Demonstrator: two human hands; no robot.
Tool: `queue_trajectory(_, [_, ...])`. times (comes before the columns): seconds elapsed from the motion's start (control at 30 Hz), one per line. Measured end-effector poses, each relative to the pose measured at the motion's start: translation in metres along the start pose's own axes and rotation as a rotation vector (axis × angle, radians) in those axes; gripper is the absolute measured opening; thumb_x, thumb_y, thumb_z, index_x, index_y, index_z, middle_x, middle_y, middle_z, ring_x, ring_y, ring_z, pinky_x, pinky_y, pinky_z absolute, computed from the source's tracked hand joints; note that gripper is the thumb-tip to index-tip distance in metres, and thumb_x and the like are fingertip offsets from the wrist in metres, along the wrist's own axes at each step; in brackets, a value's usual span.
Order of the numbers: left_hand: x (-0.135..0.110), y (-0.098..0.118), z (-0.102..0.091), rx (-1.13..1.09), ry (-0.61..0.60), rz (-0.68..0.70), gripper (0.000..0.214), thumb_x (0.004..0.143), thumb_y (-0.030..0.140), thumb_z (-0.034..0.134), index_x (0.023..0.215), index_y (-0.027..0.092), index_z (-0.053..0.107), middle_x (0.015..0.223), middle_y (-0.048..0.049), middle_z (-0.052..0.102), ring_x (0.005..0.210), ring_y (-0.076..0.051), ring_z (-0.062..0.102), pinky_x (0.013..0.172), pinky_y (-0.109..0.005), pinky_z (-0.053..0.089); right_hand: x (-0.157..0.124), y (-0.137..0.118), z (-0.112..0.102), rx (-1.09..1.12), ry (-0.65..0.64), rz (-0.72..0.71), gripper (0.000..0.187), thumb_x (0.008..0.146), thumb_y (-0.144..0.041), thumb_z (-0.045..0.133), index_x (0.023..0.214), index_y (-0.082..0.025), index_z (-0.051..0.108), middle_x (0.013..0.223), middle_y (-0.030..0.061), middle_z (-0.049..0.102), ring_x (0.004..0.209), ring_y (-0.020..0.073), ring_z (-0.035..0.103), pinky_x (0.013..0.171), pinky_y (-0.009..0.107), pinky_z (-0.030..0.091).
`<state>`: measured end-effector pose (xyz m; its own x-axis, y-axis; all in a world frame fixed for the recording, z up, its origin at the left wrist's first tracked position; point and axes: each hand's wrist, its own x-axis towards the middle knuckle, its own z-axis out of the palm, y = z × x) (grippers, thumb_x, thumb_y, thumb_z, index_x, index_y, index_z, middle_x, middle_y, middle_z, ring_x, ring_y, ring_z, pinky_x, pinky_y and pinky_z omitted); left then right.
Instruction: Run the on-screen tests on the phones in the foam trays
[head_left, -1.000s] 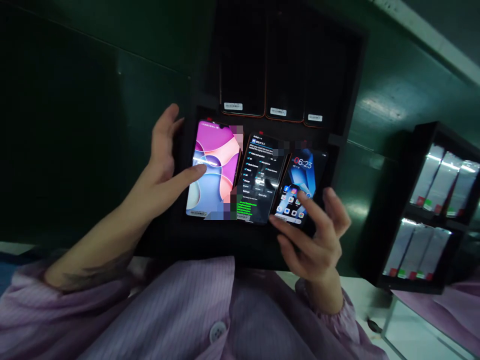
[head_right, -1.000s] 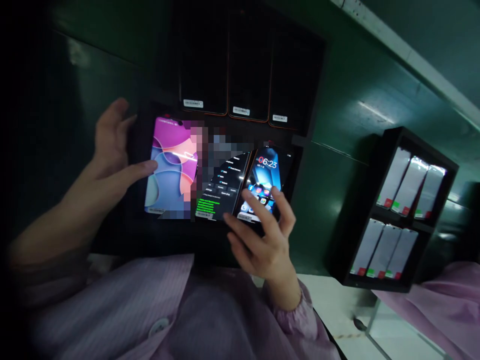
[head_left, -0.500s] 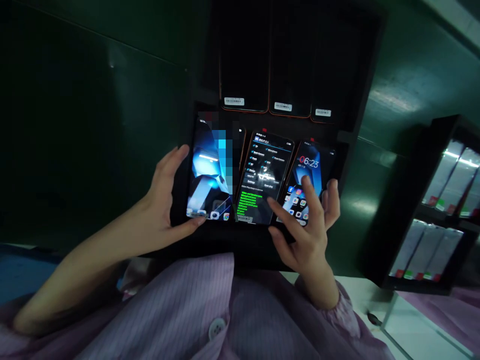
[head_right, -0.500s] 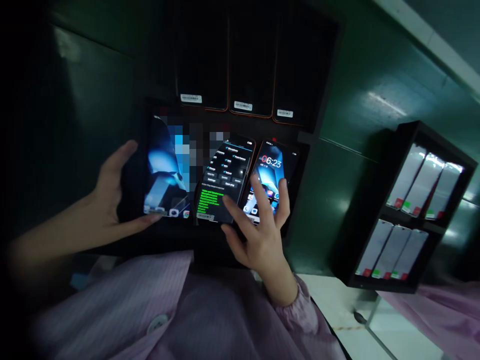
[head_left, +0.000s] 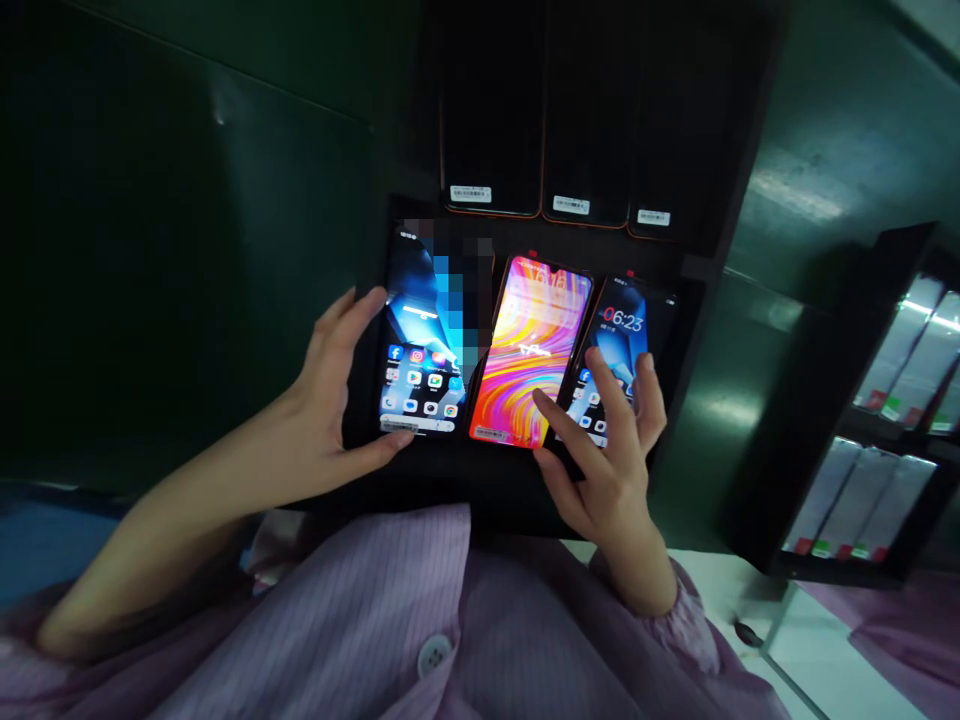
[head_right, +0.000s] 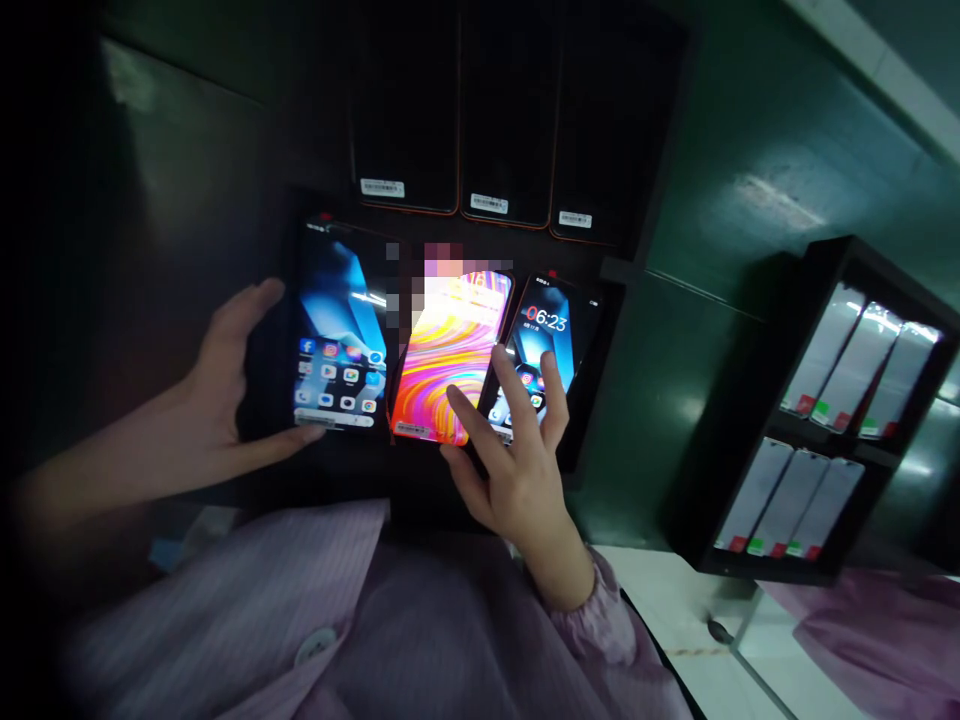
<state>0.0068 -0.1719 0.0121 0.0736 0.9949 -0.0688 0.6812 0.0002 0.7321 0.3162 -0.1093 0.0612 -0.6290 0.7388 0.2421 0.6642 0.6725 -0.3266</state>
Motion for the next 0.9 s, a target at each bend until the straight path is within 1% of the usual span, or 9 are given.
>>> queue_trajectory(0.07, [-0.001,0.000,0.000,0.016,-0.005,-0.006,0.111,0.088,0.086,0.057,0.173,0.036,0.007,0.178,-0.0095,0.023,0.167,-0.045,0.023,0.132,-0.080,0.022,-0.001,0.001,-0.001,0.007,0.020,-0.008,0.035,0.101,-0.027,0.063,0.135,-0.023,0.072,0.175,0.0072,0.042,0.167,0.0370,0.026,0.131,0.057,0.038])
queue_trajectory(0.13, [-0.001,-0.001,0.001,0.023,-0.006,-0.007,0.111,0.088,0.087,0.056,0.173,0.035,0.008,0.178,-0.0099,0.023,0.168,-0.046,0.020,0.131,-0.082,0.022,-0.003,0.002,-0.003,0.024,0.026,-0.023,0.032,0.102,-0.028,0.062,0.131,-0.026,0.073,0.172,0.0053,0.046,0.167,0.0363,0.027,0.129,0.057,0.042])
queue_trajectory(0.3, [-0.001,-0.002,0.002,0.031,-0.005,0.028,0.111,0.089,0.086,0.056,0.174,0.034,0.007,0.178,-0.0092,0.024,0.169,-0.045,0.017,0.133,-0.081,0.021,-0.003,0.003,-0.005,0.073,0.008,-0.076,0.025,0.100,-0.028,0.065,0.122,-0.027,0.078,0.165,0.0060,0.053,0.164,0.0352,0.031,0.128,0.057,0.043])
queue_trajectory(0.5, [-0.001,-0.001,0.002,0.062,-0.005,0.058,0.111,0.091,0.085,0.054,0.174,0.030,0.005,0.178,-0.0114,0.025,0.168,-0.043,0.018,0.133,-0.080,0.019,-0.002,0.001,-0.007,0.116,-0.057,-0.125,0.017,0.100,-0.030,0.067,0.110,-0.029,0.081,0.149,0.0062,0.068,0.169,0.0343,0.019,0.128,0.058,0.043])
queue_trajectory(0.57, [-0.001,-0.003,0.003,0.043,-0.002,0.063,0.113,0.091,0.085,0.054,0.174,0.029,0.002,0.180,-0.0115,0.020,0.169,-0.041,0.020,0.135,-0.076,0.022,-0.002,0.002,-0.008,0.110,-0.097,-0.136,0.017,0.100,-0.028,0.066,0.109,-0.029,0.081,0.147,0.0051,0.070,0.170,0.0337,0.017,0.130,0.059,0.040])
queue_trajectory(0.63, [-0.002,-0.005,0.005,0.011,0.001,0.066,0.115,0.091,0.084,0.055,0.173,0.029,-0.004,0.182,-0.0107,0.011,0.169,-0.038,0.022,0.136,-0.068,0.028,-0.002,0.002,-0.008,0.100,-0.121,-0.122,0.018,0.099,-0.025,0.068,0.111,-0.029,0.081,0.150,0.0044,0.068,0.171,0.0347,0.015,0.132,0.061,0.037])
queue_trajectory(0.7, [-0.003,-0.006,0.006,-0.009,-0.005,0.067,0.120,0.089,0.085,0.057,0.172,0.028,-0.009,0.184,-0.0103,0.004,0.169,-0.036,0.026,0.136,-0.062,0.034,-0.002,0.002,-0.005,0.089,-0.110,-0.065,0.023,0.097,-0.020,0.069,0.115,-0.029,0.080,0.159,0.0043,0.062,0.171,0.0374,0.014,0.133,0.063,0.034])
queue_trajectory(0.8, [-0.006,-0.004,0.005,-0.003,-0.012,0.029,0.125,0.087,0.085,0.061,0.172,0.028,-0.010,0.184,-0.0112,0.003,0.168,-0.035,0.029,0.135,-0.057,0.037,-0.002,0.000,0.001,0.069,-0.055,0.036,0.035,0.096,-0.016,0.069,0.128,-0.029,0.076,0.171,0.0052,0.048,0.169,0.0423,0.016,0.131,0.069,0.033])
queue_trajectory(0.9, [-0.007,-0.001,0.004,0.006,-0.009,-0.030,0.126,0.085,0.085,0.064,0.173,0.030,-0.007,0.185,-0.0108,0.005,0.167,-0.036,0.031,0.132,-0.056,0.042,-0.002,0.000,0.002,0.083,-0.032,0.060,0.038,0.097,-0.016,0.066,0.132,-0.027,0.072,0.172,0.0076,0.046,0.170,0.0432,0.016,0.131,0.072,0.032])
